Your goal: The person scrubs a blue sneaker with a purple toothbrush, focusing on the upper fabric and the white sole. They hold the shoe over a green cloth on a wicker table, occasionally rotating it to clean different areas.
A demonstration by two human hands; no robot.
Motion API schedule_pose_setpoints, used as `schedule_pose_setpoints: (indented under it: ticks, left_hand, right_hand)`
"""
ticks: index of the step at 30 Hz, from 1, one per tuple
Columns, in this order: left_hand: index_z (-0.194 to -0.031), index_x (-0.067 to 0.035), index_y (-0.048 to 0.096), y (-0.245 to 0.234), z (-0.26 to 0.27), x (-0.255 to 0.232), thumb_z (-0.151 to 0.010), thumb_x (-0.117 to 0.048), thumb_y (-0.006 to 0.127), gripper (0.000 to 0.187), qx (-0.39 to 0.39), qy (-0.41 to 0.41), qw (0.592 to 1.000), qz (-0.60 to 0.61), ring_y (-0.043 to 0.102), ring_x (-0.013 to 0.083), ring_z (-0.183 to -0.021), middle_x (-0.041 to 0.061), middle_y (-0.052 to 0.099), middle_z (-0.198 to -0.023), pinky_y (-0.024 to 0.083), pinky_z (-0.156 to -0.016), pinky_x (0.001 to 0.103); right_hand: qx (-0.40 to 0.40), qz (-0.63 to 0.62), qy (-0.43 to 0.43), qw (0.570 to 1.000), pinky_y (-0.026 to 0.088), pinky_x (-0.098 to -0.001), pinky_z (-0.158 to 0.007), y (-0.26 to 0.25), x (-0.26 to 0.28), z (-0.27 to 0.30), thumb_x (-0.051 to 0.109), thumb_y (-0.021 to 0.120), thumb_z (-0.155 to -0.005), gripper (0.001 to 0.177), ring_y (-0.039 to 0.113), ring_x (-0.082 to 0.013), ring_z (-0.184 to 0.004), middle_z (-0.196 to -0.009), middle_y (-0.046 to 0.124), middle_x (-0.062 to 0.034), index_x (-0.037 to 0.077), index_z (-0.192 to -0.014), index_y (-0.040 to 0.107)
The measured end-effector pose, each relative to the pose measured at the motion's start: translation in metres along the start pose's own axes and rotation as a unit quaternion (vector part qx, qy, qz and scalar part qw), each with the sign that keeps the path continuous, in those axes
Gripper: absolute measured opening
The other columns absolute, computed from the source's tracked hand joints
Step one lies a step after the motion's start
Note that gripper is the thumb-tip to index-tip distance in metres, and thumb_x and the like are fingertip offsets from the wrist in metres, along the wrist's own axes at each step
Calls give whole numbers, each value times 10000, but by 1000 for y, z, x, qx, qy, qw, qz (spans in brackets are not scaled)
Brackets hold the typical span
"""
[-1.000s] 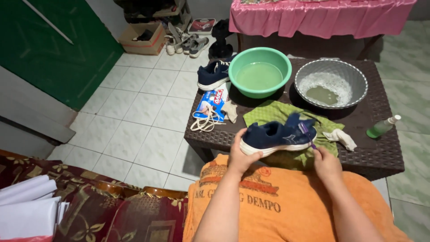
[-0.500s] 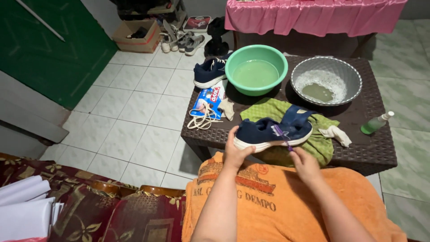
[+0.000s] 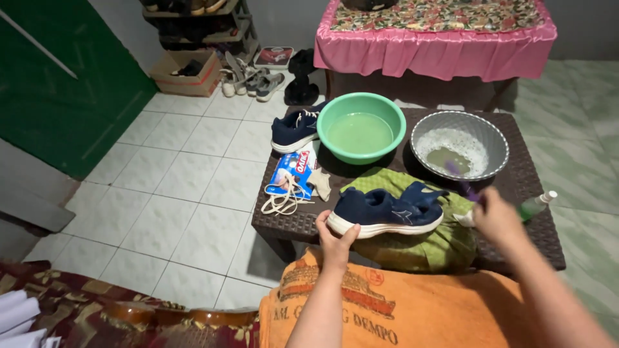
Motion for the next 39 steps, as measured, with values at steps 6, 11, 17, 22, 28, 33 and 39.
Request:
schedule_pose_setpoints:
  ticks: [6,11,17,22,28,33,39]
  left_hand:
    - [-1557,-279,176,10,-10,-12,-595,-224,890,1199,51,-27,998,36,567,286,-1280,208,495,-1463,481,-1057,396]
    - [-1579,-183,-7,12,-15,-18,-624,-231,903,1321,123,91,987,-55,482,315,-1359,137,389,-1471,405,-1126,436]
    - [-1535,-200,232,16,-13,-30,-633,-255,900,1124,118,87,989,-38,551,284,-1258,127,498,-1370,472,-1033,394]
    - [-1457,-171,315,16,-1,-34,-636,-291,896,1013,55,101,993,-6,522,277,-1271,158,436,-1441,471,-1025,371]
    - [-1478,-145,207,14,13,-41,-630,-417,857,1102,88,91,988,-84,375,326,-1397,195,315,-1521,340,-1139,434]
    - [-1427,-127,333,16,23,-40,-665,-413,830,954,65,130,985,-91,479,299,-1294,171,451,-1420,384,-1081,408]
    - [-1432,-160,402,18,36,-48,-638,-454,831,949,23,96,989,-109,517,315,-1284,173,517,-1420,427,-1045,433]
  right_hand:
    - [4,254,36,967,595,-499,-904,-29,23,-101,288,543,-961,371,742,-443,-1112,-1228,766,-235,229,-1260,756]
    - [80,317,120,937,589,-467,-923,-13,39,-137,102,633,-871,430,717,-382,-1220,-1347,747,-163,102,-1266,803]
    - [93,350,130,923,624,-467,-893,-18,36,-129,69,798,-786,494,737,-380,-1199,-1342,759,-171,73,-1280,797]
    - [68,322,60,942,600,-535,-943,-18,-5,-108,140,491,-979,435,723,-459,-1211,-1341,733,-277,138,-1361,701]
    - [24,228,40,973,587,-570,-849,-21,-17,-53,320,444,-1079,404,734,-502,-1112,-1237,775,-296,234,-1416,649]
    - [-52,-99,-121,986,488,-385,-797,23,17,31,214,638,-1048,283,665,-245,-895,-1136,767,-88,143,-1303,739]
    - [13,-156,-195,968,534,-338,-743,65,104,142,172,626,-980,269,680,-195,-763,-967,786,-61,128,-1225,726]
Point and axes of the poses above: each hand's wrist, its own z-axis away from the middle knuckle, its own y-axis out of the palm, x = y × z, the point moved 3 cm from there along -z, towards the middle knuckle
